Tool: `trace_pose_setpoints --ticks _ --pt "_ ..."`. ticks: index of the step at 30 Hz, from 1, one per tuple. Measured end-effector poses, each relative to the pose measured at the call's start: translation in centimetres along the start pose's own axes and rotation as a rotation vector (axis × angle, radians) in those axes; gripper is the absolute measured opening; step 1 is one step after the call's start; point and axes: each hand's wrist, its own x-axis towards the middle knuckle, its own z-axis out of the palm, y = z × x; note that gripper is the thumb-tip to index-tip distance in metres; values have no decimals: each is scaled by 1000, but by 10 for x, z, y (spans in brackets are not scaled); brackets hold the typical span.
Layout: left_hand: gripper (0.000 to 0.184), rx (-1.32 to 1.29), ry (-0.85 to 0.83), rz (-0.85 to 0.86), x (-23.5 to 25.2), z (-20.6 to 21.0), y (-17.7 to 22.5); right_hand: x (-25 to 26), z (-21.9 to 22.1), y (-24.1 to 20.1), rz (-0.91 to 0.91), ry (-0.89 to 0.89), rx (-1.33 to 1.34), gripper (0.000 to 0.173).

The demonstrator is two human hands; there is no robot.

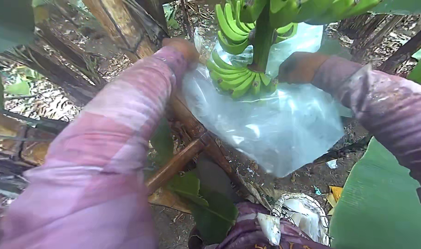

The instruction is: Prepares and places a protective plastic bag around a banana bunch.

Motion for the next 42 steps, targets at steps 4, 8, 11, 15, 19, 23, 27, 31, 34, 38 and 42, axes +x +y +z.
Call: trace_pose_setpoints --ticks 4,8,11,15,19,23,27,31,34,38,42 --pt "34 -95 106 2 27 -12 4 -3 9 -20 -72 -76 55 27" --pt "31 -146 127 103 56 1 12 0 25 -19 -151 -187 194 23" --pt "39 -270 140 203 55 -21 14 -3 34 -12 -126 -163 356 23" --pt "45 -262 327 388 68 -19 37 -6 44 -3 -90 -48 536 26" --pt "31 -95 308 501 40 3 83 0 54 -4 -36 17 698 28" --pt "36 -251 437 767 28 23 99 25 76 4 -56 177 794 28" --pt "30 -382 558 1022 1 30 101 48 71 19 -19 254 774 25" --pt "38 -522 488 968 -33 14 33 43 58 27 25 214 808 25" --pt "57 -359 330 735 -77 5 -11 40 62 27 44 240 854 25" --pt "21 35 156 478 -85 41 -21 43 66 22 25 239 859 21" --pt "14 -299 290 661 -81 37 -43 43 71 15 -6 212 902 20"
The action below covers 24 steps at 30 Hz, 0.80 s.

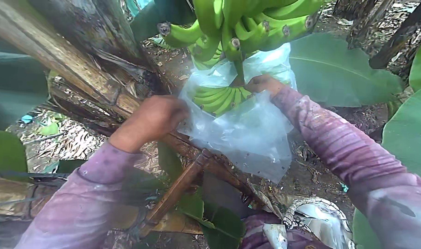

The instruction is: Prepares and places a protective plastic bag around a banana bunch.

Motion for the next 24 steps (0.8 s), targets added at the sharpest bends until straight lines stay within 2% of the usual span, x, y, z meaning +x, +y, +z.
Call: trace_pose_setpoints --ticks 1,2,3,4,5,6,8,11,13,16,18,21,24 --pt "21 -88 -12 30 -4 -5 1 -1 3 0 -1 2 19 20" --pt "37 -159 -71 21 -10 -6 6 -2 5 0 1 4 39 19" --pt "54 -176 -136 -7 -16 -3 11 -4 7 1 4 2 57 19" --pt "63 -97 -177 -10 -21 8 13 -6 7 0 11 -2 67 19" --pt "58 42 -168 12 -24 24 13 -8 6 -2 18 -5 71 18" --pt "43 157 -135 29 -24 42 12 -10 5 -3 27 -9 69 17" --pt "16 171 -54 25 -22 49 15 -13 3 -3 31 -5 66 17" --pt "19 -177 267 50 -5 6 26 -16 1 2 -14 30 65 17" --pt "20 -393 453 123 14 -9 50 -20 4 4 -75 57 43 16" --pt "22 -609 439 319 49 11 81 -24 9 0 -63 95 66 20" --pt "21 -694 391 437 71 29 83 -27 8 0 -52 110 89 20" --pt "23 -697 393 579 88 33 80 -31 2 -4 -72 104 37 17" --pt "27 -586 378 638 100 38 72 -33 2 -4 -78 116 61 15"
